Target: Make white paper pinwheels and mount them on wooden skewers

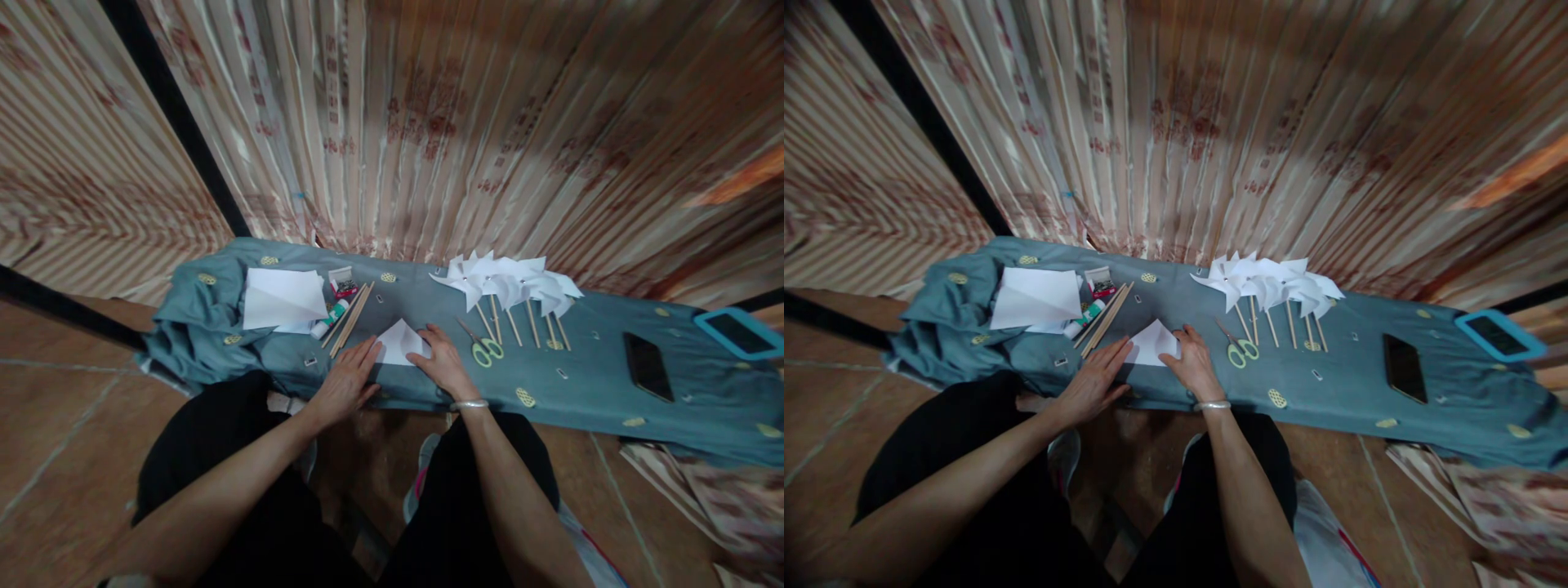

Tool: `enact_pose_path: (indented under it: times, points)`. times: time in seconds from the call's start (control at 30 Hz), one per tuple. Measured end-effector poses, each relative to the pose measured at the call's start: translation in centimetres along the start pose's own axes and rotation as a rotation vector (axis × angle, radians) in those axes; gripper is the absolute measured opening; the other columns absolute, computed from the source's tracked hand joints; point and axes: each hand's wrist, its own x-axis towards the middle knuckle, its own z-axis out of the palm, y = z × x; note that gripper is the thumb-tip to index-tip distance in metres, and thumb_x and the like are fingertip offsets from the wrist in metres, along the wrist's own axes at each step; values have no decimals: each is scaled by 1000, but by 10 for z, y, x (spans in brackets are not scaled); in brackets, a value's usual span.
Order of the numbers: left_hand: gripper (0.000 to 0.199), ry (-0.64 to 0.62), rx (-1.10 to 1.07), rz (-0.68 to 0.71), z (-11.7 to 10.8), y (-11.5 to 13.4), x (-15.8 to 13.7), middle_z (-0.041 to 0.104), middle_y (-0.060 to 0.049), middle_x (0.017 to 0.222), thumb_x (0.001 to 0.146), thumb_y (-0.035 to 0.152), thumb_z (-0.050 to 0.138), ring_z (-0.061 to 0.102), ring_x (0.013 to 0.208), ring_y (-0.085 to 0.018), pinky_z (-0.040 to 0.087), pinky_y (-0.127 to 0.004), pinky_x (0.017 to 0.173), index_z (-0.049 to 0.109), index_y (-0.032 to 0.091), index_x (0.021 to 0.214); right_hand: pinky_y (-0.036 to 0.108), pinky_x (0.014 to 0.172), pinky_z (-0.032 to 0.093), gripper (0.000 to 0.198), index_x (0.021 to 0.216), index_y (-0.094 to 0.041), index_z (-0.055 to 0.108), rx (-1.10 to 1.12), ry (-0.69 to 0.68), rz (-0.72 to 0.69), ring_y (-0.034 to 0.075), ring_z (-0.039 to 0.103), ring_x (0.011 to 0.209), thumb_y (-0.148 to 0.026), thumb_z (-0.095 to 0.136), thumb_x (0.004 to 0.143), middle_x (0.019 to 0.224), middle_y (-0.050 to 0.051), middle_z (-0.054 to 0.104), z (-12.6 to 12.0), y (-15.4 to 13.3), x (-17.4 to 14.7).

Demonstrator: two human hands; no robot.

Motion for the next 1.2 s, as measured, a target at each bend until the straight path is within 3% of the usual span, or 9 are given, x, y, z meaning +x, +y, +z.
enact_pose_path:
  times: [0.4,0.57,0.8,1.07,1.2]
  points:
    - [69,3,-42,-44,0,0,2,37,-21,154,89,28,59,41,140,-32,37,-52,112,29,14,149,38,110,39,21,95,-16,70,121,7,-6,26,51,133,-18,68,75,136,16,59,0,-5,2]
    - [67,48,-109,-69,5,-6,5,42,-20,151,92,31,55,43,139,-30,37,-52,112,27,15,150,40,111,38,36,110,-17,67,124,19,-15,26,52,132,-21,70,75,137,14,59,1,-5,1]
    - [68,75,-195,-89,6,-7,9,47,-19,147,89,27,57,47,134,-31,39,-54,110,29,16,150,41,109,41,26,102,-18,71,134,-10,-17,27,56,128,-21,69,76,141,14,56,1,-12,-1]
    - [76,136,-220,-86,4,-7,13,44,-19,149,88,25,59,44,137,-31,36,-54,112,21,19,153,39,108,41,7,81,-22,67,277,49,-29,23,58,125,-21,65,75,140,7,59,-1,-13,0]
    - [76,164,-203,-82,-1,-10,18,41,-18,151,88,25,58,40,140,-30,34,-53,115,19,20,153,40,111,37,8,81,-23,67,353,174,-95,24,53,131,-20,61,76,141,8,57,-10,-16,-3]
